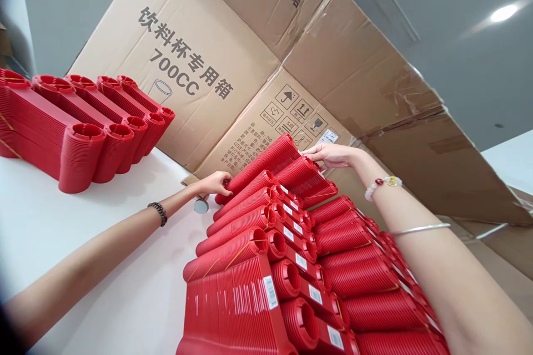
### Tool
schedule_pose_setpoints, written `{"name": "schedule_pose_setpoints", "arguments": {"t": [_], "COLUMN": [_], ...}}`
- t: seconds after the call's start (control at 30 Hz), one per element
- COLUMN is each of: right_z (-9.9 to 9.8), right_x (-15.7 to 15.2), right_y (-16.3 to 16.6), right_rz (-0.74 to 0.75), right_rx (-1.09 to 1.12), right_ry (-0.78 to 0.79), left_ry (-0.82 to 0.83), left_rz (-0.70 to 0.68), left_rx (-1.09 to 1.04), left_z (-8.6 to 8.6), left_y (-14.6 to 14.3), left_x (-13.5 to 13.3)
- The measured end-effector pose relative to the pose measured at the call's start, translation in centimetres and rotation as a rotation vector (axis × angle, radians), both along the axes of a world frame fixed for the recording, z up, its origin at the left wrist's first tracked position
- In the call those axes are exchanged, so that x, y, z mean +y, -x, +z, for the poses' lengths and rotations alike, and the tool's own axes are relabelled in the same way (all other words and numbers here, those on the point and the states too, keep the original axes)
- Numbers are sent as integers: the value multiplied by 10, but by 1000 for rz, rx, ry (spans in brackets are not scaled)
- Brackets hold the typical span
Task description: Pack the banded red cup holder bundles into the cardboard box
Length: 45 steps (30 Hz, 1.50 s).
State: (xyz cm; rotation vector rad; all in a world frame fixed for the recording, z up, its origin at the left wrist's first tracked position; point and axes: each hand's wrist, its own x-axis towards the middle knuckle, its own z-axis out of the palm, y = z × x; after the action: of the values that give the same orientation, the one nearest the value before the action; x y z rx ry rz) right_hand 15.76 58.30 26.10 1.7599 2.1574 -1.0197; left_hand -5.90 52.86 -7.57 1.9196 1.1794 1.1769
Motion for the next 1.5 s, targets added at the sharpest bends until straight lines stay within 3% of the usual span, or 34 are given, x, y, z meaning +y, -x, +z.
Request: {"name": "schedule_pose_setpoints", "arguments": {"t": [0.43,0.93,1.5], "right_z": [-1,0,-3], "right_x": [-2,-3,-3], "right_y": [2,2,0], "right_rz": [30,41,47], "right_rx": [-20,-17,-39], "right_ry": [-3,-14,-56], "left_ry": [44,-13,-60], "left_rz": [5,23,15], "left_rx": [22,52,70], "left_z": [0,10,7], "left_y": [9,7,6], "left_x": [6,0,-1]}}
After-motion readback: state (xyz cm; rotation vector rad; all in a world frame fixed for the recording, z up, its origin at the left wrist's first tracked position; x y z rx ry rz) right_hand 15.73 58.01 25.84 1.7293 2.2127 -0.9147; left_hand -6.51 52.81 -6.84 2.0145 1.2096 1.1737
